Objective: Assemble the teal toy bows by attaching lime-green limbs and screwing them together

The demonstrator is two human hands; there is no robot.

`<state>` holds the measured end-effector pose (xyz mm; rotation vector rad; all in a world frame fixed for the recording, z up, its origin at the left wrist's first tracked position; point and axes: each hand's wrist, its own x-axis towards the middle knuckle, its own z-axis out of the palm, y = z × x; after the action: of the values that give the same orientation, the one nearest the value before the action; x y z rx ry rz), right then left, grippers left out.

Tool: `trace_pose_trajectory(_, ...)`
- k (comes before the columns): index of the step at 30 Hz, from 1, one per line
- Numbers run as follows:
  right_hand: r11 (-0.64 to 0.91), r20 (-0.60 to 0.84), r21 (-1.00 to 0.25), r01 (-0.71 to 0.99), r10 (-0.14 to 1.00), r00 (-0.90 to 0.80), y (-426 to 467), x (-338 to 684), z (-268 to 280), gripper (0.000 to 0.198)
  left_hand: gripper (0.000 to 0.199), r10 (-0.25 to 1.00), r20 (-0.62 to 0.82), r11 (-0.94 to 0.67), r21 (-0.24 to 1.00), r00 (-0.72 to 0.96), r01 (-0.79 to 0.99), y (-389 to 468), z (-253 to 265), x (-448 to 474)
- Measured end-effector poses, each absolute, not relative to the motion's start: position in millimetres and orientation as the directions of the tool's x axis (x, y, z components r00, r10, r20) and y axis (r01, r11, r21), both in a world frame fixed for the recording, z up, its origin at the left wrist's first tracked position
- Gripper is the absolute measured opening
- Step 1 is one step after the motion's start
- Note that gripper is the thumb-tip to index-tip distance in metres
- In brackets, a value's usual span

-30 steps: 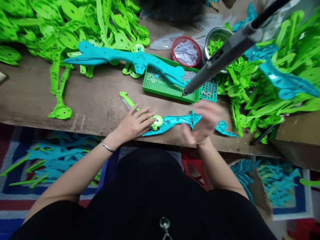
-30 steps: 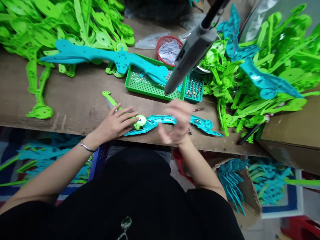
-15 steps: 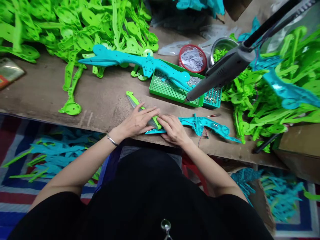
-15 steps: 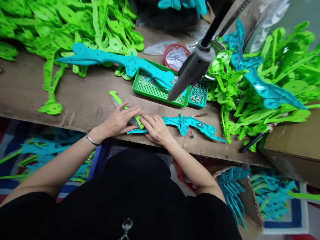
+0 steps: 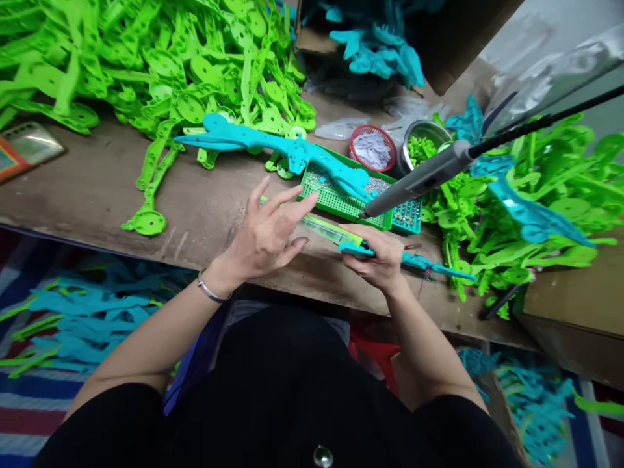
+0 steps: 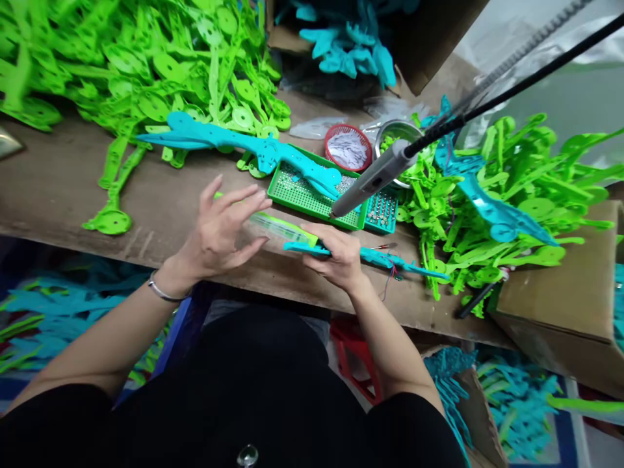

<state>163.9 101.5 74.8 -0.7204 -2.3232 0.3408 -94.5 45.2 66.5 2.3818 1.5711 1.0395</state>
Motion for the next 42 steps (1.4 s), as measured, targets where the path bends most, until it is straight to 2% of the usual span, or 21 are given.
trace_pose_trajectory(4, 0.787, 0.544, -0.473, 0.398, 0.615, -0.571, 104.6, 165.3, 91.0, 0.035, 0.059, 0.786, 0.587, -0.481, 0.388, 0.191, 0.786, 40.0, 75.9, -95.6)
trace_pose_trajectory(8, 0.803, 0.543, -0.461, 0.379, 0.593, -0.595, 102.0, 168.6, 93.2, 0.039, 0.066, 0.681, 0.707, -0.561, 0.339, 0.189, 0.755, 35.1, 76.3, -91.5)
trace_pose_trajectory(14, 0.853, 0.567, -0.412, 0.321, 0.515, -0.643, 94.1, 173.6, 86.3, 0.045, 0.064, 0.656, 0.723, -0.587, 0.308, 0.217, 0.749, 27.9, 74.4, -87.8)
trace_pose_trajectory(18, 0.882, 0.533, -0.335, 0.331, 0.467, -0.705, 87.0, 166.4, 62.9, 0.049, 0.068, 0.706, 0.651, -0.599, 0.338, 0.279, 0.726, 21.2, 76.7, -96.6)
trace_pose_trajectory(21, 0.924, 0.479, -0.177, 0.34, 0.383, -0.79, 79.1, 150.0, 36.4, 0.043, 0.06, 0.79, 0.551, -0.547, 0.433, 0.27, 0.716, 15.1, 79.3, -103.2)
trace_pose_trajectory(23, 0.925, 0.395, -0.095, 0.368, 0.374, -0.839, 74.5, 133.8, 20.7, 0.039, 0.054, 0.838, 0.461, -0.505, 0.456, 0.291, 0.733, 11.9, 78.9, -104.1)
trace_pose_trajectory(27, 0.88, 0.128, -0.12, 0.46, 0.474, -0.871, 70.0, 96.3, 3.9, 0.041, 0.059, 0.854, 0.326, -0.518, 0.441, 0.407, 0.733, 9.8, 72.4, -96.2)
trace_pose_trajectory(29, 0.862, 0.077, -0.187, 0.472, 0.491, -0.867, 67.8, 80.5, 2.0, 0.041, 0.063, 0.851, 0.289, -0.524, 0.441, 0.438, 0.728, 10.9, 68.9, -90.2)
trace_pose_trajectory(33, 0.818, 0.144, -0.32, 0.477, 0.54, -0.829, 54.1, 70.5, 6.9, 0.044, 0.064, 0.86, 0.259, -0.509, 0.469, 0.439, 0.722, 18.3, 65.3, -80.8)
trace_pose_trajectory(37, 0.77, 0.211, -0.383, 0.51, 0.61, -0.763, 31.1, 103.9, 21.7, 0.047, 0.054, 0.873, 0.265, -0.488, 0.508, 0.41, 0.71, 28.4, 55.0, -72.9)
trace_pose_trajectory(40, 0.808, 0.298, -0.387, 0.444, 0.566, -0.769, 22.8, 155.0, 32.9, 0.038, 0.056, 0.894, 0.228, -0.448, 0.437, 0.386, 0.78, 31.6, 38.4, -65.2)
trace_pose_trajectory(42, 0.801, 0.396, -0.37, 0.471, 0.594, -0.7, 24.4, 194.9, 37.7, 0.033, 0.058, 0.897, 0.189, -0.443, 0.352, 0.4, 0.825, 31.5, 27.1, -60.8)
